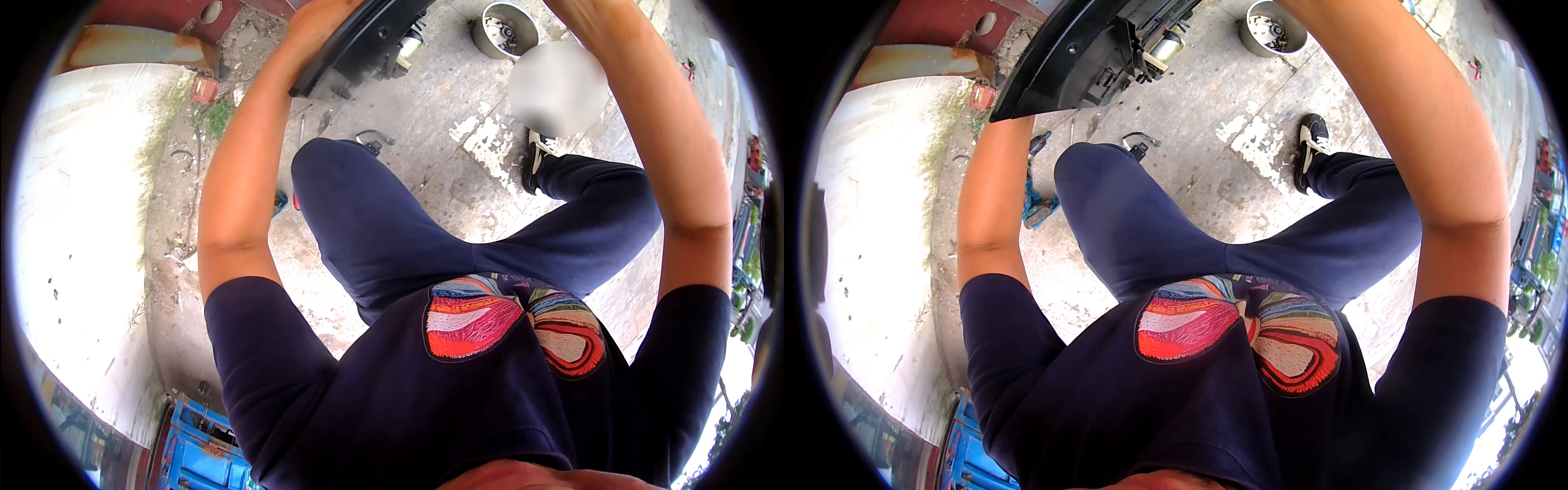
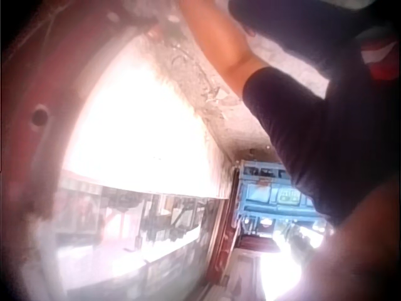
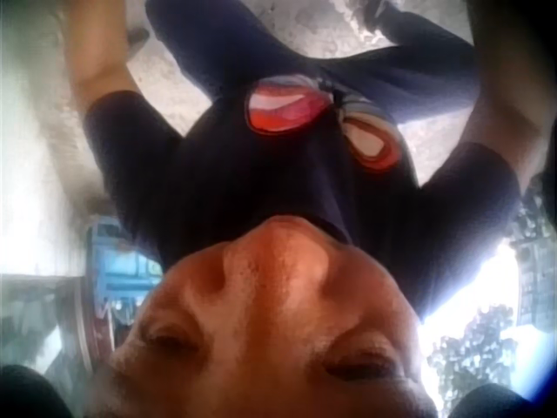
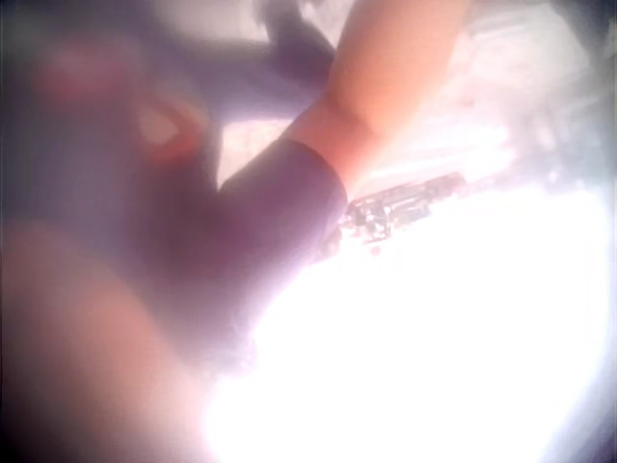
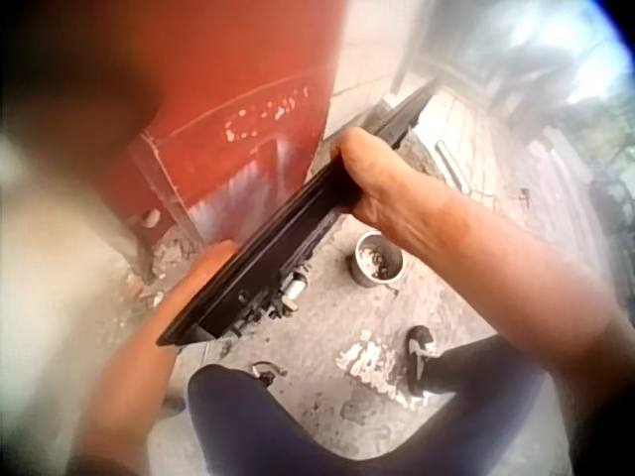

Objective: The person uses a cordless drill and a screwdriver to remove screws and detach metal brackets from a black metal frame. They collect the removed screws in a metal bowl and place the detached parts on the ground.

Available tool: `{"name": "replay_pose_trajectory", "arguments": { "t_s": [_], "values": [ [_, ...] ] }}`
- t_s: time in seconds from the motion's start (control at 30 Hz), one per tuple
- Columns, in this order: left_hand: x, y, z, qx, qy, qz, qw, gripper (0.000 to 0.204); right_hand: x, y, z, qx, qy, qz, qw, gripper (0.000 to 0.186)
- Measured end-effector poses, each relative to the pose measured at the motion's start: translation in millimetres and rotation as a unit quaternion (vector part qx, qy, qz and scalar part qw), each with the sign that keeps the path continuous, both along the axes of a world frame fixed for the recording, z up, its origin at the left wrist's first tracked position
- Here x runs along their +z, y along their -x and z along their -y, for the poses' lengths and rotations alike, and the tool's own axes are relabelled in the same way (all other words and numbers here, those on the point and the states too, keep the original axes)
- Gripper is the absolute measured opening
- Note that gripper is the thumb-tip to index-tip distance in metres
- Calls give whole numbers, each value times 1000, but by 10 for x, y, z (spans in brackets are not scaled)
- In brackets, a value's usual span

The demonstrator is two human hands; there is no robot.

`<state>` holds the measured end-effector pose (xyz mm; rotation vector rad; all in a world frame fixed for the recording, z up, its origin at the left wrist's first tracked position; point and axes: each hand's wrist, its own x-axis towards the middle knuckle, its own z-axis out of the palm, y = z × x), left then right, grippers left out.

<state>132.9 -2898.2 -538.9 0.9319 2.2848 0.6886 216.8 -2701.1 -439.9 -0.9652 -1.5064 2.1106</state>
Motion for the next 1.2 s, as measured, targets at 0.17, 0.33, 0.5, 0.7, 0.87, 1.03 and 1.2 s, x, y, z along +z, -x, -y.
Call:
{"name": "replay_pose_trajectory", "arguments": {
  "t_s": [0.17, 0.33, 0.5, 0.7, 0.87, 1.03, 1.2],
  "values": [
    [47, 8, 55, -14, -51, 18, 998, 42, 38, 127, -52, 103, 33, -28, 994, 9],
    [5, -16, 91, -32, -101, 43, 993, 42, 84, 115, 6, 110, 18, 5, 994, 11],
    [-47, -63, 62, -41, -132, 63, 988, 42, 76, 171, -75, 104, 6, 32, 994, 10],
    [-121, -46, 83, -25, -161, 93, 982, 42, 60, 301, -41, 109, 73, -43, 990, 12],
    [-166, 11, 95, -7, -182, 117, 976, 42, 170, 325, 4, 130, 14, -12, 991, 13],
    [-263, 20, 126, 12, -199, 144, 969, 42, 104, 335, -35, 140, 42, -24, 989, 12],
    [-337, 27, 114, 18, -225, 172, 959, 42, 206, 287, 49, 99, 19, -17, 995, 10]
  ]
}}
